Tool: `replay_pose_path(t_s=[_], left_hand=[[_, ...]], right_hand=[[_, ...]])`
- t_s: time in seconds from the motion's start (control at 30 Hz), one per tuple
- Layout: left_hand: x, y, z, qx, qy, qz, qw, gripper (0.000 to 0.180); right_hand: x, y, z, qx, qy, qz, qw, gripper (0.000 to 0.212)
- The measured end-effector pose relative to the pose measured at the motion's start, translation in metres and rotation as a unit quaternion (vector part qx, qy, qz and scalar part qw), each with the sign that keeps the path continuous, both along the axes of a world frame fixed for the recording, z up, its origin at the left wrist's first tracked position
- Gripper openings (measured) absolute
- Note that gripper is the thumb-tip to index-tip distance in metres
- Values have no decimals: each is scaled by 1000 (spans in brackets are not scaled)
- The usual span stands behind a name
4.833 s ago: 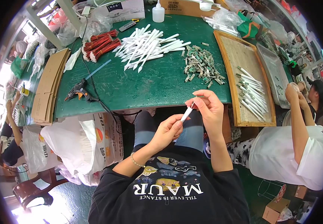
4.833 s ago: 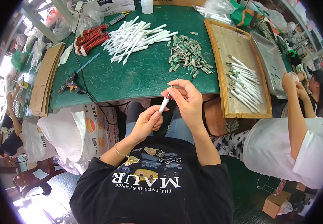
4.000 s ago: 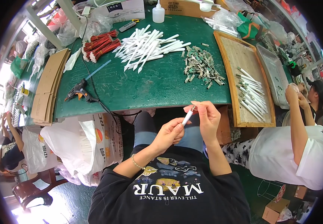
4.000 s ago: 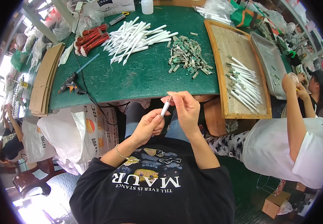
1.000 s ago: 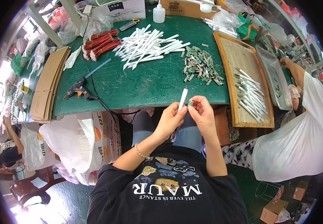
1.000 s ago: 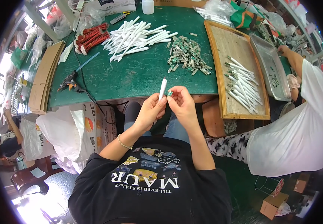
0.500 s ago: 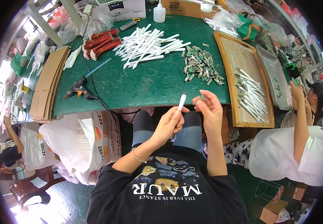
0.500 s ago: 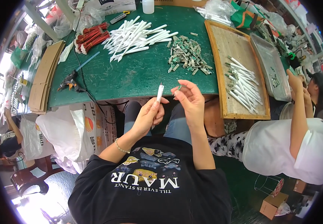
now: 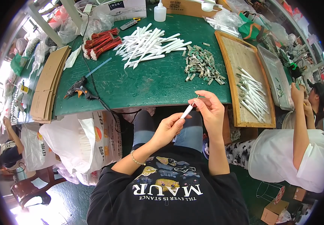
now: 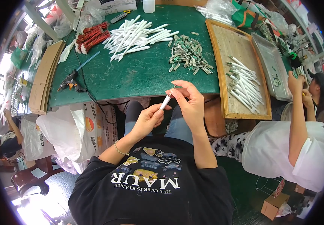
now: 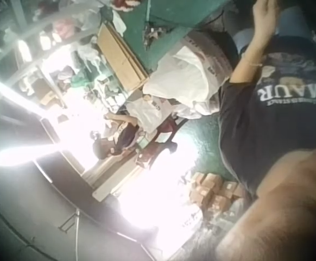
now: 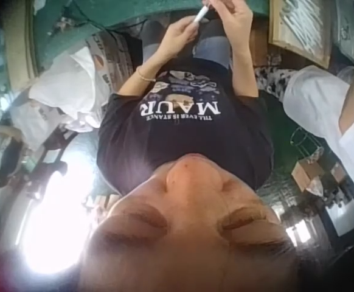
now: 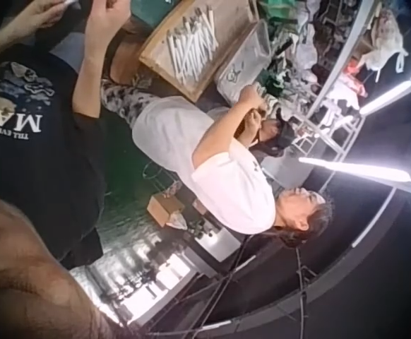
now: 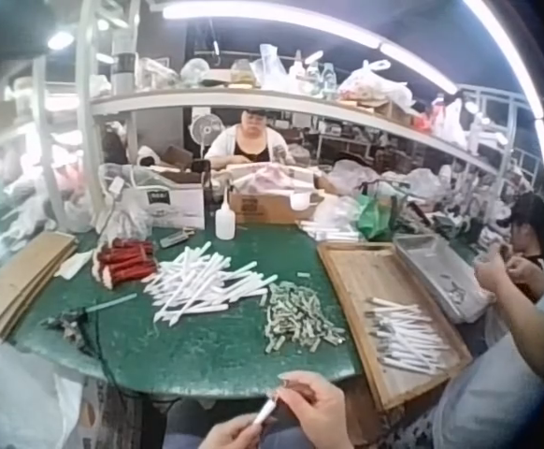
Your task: Assembling small electronic components by sliding white protective sleeves onto component leads at a factory workstation.
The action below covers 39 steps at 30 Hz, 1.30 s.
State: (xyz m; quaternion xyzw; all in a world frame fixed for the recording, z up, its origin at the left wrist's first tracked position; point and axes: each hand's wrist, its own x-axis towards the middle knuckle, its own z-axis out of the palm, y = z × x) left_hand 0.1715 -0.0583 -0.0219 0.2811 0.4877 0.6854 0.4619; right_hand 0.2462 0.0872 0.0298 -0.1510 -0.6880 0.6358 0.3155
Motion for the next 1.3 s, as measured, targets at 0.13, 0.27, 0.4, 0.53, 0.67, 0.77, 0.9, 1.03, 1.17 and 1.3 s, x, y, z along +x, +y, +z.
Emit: replay_pose_path(t_s=[0.13,0.27,0.4,0.53,0.67,0.77,0.9,1.03,1.17,1.3], left_hand=[[-1,-1,1,-5,15,-12,1000,29],[-2,-2,-2,5,-4,-25,1000,28],[-2,-4,-3,17,-28,-39,999,28],[-2,-5,-2,20,-29,-45,998,29],[0,-4,-3,21,-11,-32,999,29],[-1,-5,-4,20,-18,-31,999,29],[0,-6,-4,14,-34,-38,999,30],[1,-6,-9,10,-57,-50,997,29],[4,-8,-11,15,-76,-55,995,30],[4,-8,-10,11,-89,-65,994,30]], right_hand=[[0,1,-1,-2,-9,6,1000,19],[1,0,-2,-22,4,18,1000,18],[3,1,-1,-23,4,30,999,16],[4,0,1,19,-4,25,1000,15],[5,0,1,-4,2,34,999,16],[5,-1,0,-11,3,34,999,16],[6,-1,-5,-28,10,33,999,14],[6,-3,-13,-53,23,29,998,16],[8,-4,-14,-48,15,24,998,17],[10,-5,-16,-70,5,19,997,16]])
